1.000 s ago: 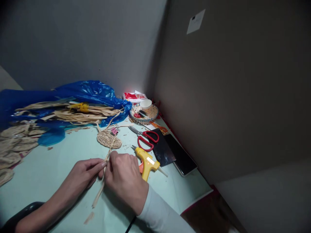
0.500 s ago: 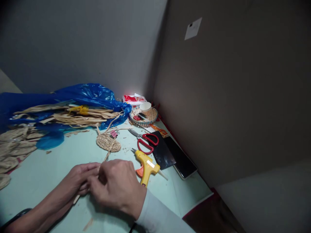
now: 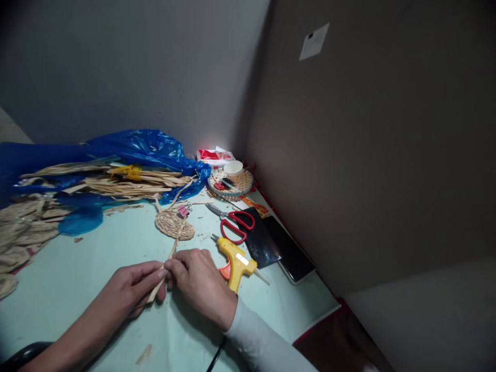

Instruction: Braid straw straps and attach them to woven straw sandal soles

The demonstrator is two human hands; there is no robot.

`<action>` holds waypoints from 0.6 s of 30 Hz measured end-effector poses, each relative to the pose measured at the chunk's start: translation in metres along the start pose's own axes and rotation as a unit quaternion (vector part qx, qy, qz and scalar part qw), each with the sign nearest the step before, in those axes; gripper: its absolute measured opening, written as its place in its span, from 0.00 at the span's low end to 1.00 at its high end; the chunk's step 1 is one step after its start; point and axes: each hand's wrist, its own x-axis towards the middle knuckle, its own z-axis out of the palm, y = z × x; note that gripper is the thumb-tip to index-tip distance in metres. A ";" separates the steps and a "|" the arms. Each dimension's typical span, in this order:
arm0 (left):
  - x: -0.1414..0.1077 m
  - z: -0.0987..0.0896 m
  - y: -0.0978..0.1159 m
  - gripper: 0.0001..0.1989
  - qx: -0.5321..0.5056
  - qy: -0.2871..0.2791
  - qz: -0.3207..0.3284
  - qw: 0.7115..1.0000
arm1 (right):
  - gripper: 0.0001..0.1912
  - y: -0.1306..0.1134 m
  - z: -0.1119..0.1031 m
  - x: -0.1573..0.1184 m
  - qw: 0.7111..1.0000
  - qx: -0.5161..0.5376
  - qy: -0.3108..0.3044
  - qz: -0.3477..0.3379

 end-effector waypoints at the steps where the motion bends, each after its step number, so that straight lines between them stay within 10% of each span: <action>1: -0.001 0.000 0.001 0.19 0.025 0.013 0.012 1.000 | 0.21 0.000 0.000 -0.001 1.000 0.001 0.004 0.000; 11: -0.005 -0.004 -0.001 0.20 0.185 0.094 0.098 0.973 | 0.19 0.002 0.006 -0.003 0.997 -0.004 0.068 0.029; 18: -0.014 0.005 -0.008 0.16 0.323 0.183 0.309 0.875 | 0.20 -0.005 0.005 -0.007 0.997 -0.011 0.072 0.031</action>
